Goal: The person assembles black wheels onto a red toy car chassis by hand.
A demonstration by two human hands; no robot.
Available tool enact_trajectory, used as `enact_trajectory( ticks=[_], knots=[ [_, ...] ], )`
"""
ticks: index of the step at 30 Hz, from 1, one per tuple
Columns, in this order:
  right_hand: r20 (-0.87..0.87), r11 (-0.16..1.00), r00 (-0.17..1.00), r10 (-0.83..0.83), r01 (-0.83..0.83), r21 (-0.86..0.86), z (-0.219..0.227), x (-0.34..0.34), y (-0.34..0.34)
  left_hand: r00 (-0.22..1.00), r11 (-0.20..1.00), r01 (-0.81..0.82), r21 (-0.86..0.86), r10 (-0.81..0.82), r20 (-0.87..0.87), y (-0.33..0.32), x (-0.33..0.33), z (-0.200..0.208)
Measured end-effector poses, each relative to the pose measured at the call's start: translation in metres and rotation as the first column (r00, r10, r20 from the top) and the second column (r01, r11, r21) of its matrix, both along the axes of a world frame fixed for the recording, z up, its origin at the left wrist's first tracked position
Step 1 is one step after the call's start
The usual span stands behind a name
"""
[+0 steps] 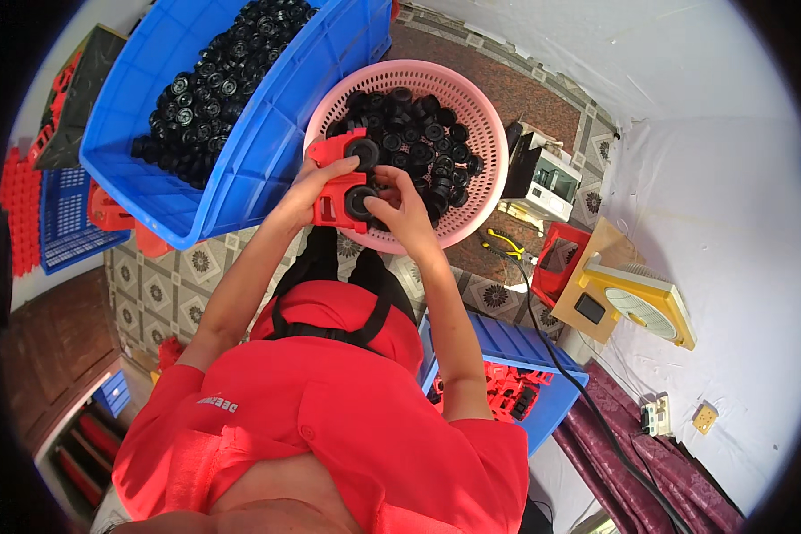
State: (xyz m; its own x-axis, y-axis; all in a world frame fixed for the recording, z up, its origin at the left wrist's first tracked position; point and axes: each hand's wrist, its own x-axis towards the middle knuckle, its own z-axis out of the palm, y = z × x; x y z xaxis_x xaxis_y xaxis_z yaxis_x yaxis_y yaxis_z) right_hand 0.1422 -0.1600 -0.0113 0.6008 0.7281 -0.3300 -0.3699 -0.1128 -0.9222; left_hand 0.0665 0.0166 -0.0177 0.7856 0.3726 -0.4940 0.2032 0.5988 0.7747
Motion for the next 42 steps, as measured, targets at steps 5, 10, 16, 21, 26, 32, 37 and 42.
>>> enact_trajectory(
  ticks=[5,10,16,21,26,32,37,42],
  knots=[
    [-0.198,0.997,0.979,0.046,-0.032,0.072,-0.008,0.004,-0.001,0.995,0.988,0.06,0.143,-0.048,-0.083,-0.006,-0.016,0.01],
    [0.064,0.99,0.992,0.104,-0.11,0.083,-0.012,-0.004,0.001,0.999,1.0,-0.012,0.023,0.013,-0.034,-0.022,-0.033,0.018],
    [-0.222,0.984,0.965,0.139,-0.11,0.14,0.0,-0.006,0.002,0.996,0.997,-0.064,0.045,0.062,0.061,-0.032,-0.041,0.021],
    [-0.281,0.983,0.946,0.165,-0.132,0.13,0.017,-0.012,0.007,0.991,0.983,-0.066,0.17,0.045,0.126,-0.033,-0.041,0.028],
    [-0.277,0.982,0.953,0.124,-0.079,0.169,0.022,-0.005,-0.002,0.987,0.964,-0.076,0.256,0.037,0.154,-0.037,-0.041,0.034],
    [0.567,0.892,0.742,0.357,-0.452,0.03,0.072,0.014,-0.022,0.957,0.84,-0.007,-0.542,0.163,0.239,0.013,-0.064,-0.008],
    [0.81,0.813,0.423,0.407,-0.572,-0.109,0.068,0.032,0.004,0.924,0.576,0.383,-0.722,-0.221,0.314,0.009,-0.068,-0.024],
    [0.663,0.54,0.051,0.747,0.534,-0.65,-0.078,0.128,-0.027,0.849,0.765,0.493,-0.415,-0.319,0.421,0.023,-0.054,-0.012]
  ],
)
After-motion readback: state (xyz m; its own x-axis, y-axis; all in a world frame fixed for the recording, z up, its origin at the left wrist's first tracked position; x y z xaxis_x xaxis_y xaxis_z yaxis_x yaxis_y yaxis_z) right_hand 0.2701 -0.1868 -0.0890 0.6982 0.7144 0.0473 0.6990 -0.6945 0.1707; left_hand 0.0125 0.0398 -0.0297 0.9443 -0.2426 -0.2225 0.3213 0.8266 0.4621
